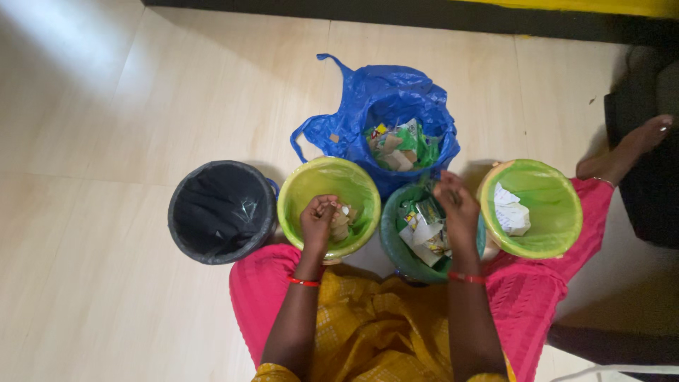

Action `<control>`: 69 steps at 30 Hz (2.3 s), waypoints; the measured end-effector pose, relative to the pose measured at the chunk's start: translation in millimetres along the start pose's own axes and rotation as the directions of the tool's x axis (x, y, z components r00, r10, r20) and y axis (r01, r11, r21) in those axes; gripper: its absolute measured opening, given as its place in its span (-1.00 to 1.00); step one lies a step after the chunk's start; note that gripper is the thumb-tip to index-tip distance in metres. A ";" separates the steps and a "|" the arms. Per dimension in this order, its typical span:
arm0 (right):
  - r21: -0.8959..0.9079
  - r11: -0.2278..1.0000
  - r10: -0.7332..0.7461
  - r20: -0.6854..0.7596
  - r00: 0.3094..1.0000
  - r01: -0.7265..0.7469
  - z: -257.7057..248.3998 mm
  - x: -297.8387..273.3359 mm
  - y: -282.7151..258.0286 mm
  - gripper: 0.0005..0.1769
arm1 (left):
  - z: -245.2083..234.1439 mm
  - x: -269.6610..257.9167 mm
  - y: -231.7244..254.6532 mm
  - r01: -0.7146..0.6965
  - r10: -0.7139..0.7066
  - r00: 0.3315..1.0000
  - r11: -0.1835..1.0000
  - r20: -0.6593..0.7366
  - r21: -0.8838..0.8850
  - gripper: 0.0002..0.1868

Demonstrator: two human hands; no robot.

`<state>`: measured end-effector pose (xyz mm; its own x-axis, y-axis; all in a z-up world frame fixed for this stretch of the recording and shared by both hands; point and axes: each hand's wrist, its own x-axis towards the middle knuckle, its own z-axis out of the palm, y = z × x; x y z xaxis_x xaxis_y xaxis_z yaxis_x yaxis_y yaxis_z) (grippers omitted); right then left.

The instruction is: The person sits on the floor and sorts waste items from a blue bag into three separate bowls. They handle various plastic wrappers, paper, and small containers, placing each item into one of the bowls based on type.

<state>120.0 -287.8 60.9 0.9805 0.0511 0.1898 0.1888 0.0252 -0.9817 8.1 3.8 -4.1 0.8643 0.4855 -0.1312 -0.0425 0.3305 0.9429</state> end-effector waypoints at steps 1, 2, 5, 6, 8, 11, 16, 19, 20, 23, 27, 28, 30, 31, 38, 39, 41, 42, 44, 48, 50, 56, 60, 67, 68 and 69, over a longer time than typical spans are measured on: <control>0.083 0.996 0.030 -0.005 1.000 -0.029 -8.1 -15.4 2.1 -0.84 | 2.4 0.5 1.7 -0.040 0.040 0.999 0.999 0.001 0.029 -0.85; 0.163 0.985 0.065 -0.007 0.998 -0.063 -16.9 -30.9 5.2 -0.86 | 5.6 -1.8 2.9 -0.074 0.074 0.997 0.996 0.002 0.058 -0.85; 0.263 0.948 0.193 -0.032 0.981 -0.178 -36.9 -60.4 16.2 -0.88 | 11.9 -8.3 11.9 -0.120 0.126 0.992 0.961 -0.009 0.250 -0.85; 0.274 0.936 0.241 -0.044 0.970 -0.220 -44.7 -67.8 19.2 -0.88 | 13.5 -11.1 15.0 -0.122 0.135 0.991 0.936 -0.016 0.329 -0.85; 0.235 0.957 0.197 -0.088 0.976 -0.172 -55.9 -73.4 24.4 -0.86 | 18.5 -14.7 20.1 -0.133 0.154 0.988 0.904 -0.020 0.406 -0.86; 0.129 0.987 0.119 -0.142 0.983 -0.101 -63.0 -71.9 22.6 -0.83 | 24.5 -20.7 28.0 -0.185 0.206 0.979 0.862 0.009 0.472 -0.86; 0.192 0.976 0.141 -0.178 0.974 -0.106 -56.0 -75.1 7.3 -0.57 | 30.7 -34.2 39.1 -0.245 0.275 0.961 0.783 0.034 0.571 -0.86; 0.256 0.962 0.147 -0.199 0.969 -0.093 -55.3 -76.9 7.5 -0.49 | 35.1 -40.7 43.4 -0.205 0.241 0.970 0.746 0.030 0.634 -0.86; 0.271 0.959 0.143 -0.196 0.970 -0.087 -56.1 -76.8 9.7 -0.52 | 35.9 -42.7 44.1 -0.205 0.239 0.970 0.737 0.034 0.645 -0.85; 0.090 0.994 0.071 -0.133 0.989 -0.059 -60.0 -81.6 15.8 -0.78 | 36.2 -44.2 46.0 -0.194 0.221 0.974 0.723 0.044 0.663 -0.85; -0.183 0.978 0.088 -0.090 0.992 -0.103 -55.8 -87.5 10.3 -0.73 | 37.3 -43.5 47.2 -0.264 0.259 0.960 0.695 0.109 0.668 -0.84; -0.275 0.958 0.065 -0.046 0.997 -0.075 -53.6 -85.9 7.1 -0.69 | 38.6 -42.6 46.4 -0.267 0.260 0.959 0.699 0.112 0.664 -0.83; -0.450 0.893 0.033 0.045 0.998 -0.009 -47.9 -81.5 -1.5 -0.59 | 41.5 -39.8 45.4 -0.270 0.257 0.959 0.705 0.117 0.656 -0.82; -0.465 0.884 -0.009 0.076 0.997 0.043 -43.4 -79.7 -6.0 -0.59 | 43.0 -37.3 45.4 -0.236 0.221 0.969 0.713 0.107 0.661 -0.81; -0.580 0.811 0.007 0.142 0.990 0.077 -28.0 -81.4 -29.6 -0.58 | 56.9 -29.8 45.9 -0.249 0.203 0.968 0.681 0.150 0.689 -0.84; -0.598 0.800 0.035 0.126 0.991 0.048 -26.8 -80.9 -31.1 -0.58 | 62.8 -29.2 46.8 -0.278 0.234 0.959 0.660 0.160 0.698 -0.85; -0.602 0.797 0.033 0.114 0.993 0.042 -24.3 -78.2 -32.7 -0.60 | 78.8 -27.6 48.9 -0.305 0.257 0.951 0.711 0.170 0.634 -0.81; -0.604 0.796 0.034 0.108 0.994 0.039 -23.4 -77.8 -33.8 -0.61 | 87.7 -27.9 50.9 -0.317 0.268 0.948 0.734 0.173 0.601 -0.79; -0.595 0.802 0.026 0.103 0.994 0.041 -21.8 -76.5 -35.6 -0.65 | 106.3 -20.4 56.1 -0.483 0.426 0.869 0.623 0.251 0.615 -0.79; -0.587 0.809 0.045 0.104 0.994 0.025 -22.4 -75.1 -40.6 -0.68 | 146.9 21.1 56.4 -0.598 0.457 0.798 0.513 0.394 0.616 -0.86; -0.601 0.799 0.063 0.102 0.993 0.010 -20.9 -74.3 -41.7 -0.69 | 163.7 55.4 46.4 -0.638 0.427 0.768 0.448 0.477 0.626 -0.83; -0.596 0.802 0.052 0.121 0.991 0.031 -21.5 -74.6 -41.9 -0.69 | 185.0 150.1 -5.6 -0.584 -0.033 0.811 -0.001 0.584 0.811 -0.73; -0.585 0.811 0.104 0.141 0.985 -0.002 -24.3 -73.9 -36.1 -0.66 | 183.9 167.3 -37.4 -0.521 -0.207 0.846 -0.122 0.491 0.845 -0.76; -0.564 0.826 0.087 0.147 0.985 0.011 -27.8 -73.8 -29.9 -0.69 | 184.9 173.7 -55.9 -0.487 -0.119 0.872 -0.136 0.474 0.863 -0.74; -0.570 0.821 0.107 0.135 0.985 -0.011 -27.5 -73.9 -30.3 -0.69 | 185.6 171.2 -54.7 -0.499 -0.124 0.866 -0.164 0.484 0.851 -0.74; -0.577 0.816 0.127 0.123 0.984 -0.033 -26.9 -73.3 -30.5 -0.69 | 186.7 169.1 -52.2 -0.510 -0.129 0.860 -0.191 0.493 0.839 -0.73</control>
<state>43.9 -319.1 76.5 0.9822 0.1763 0.0644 0.1535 -0.5567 -0.8164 250.1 -82.5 -18.4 0.9962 -0.0243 -0.0833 -0.0121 -0.9896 0.1436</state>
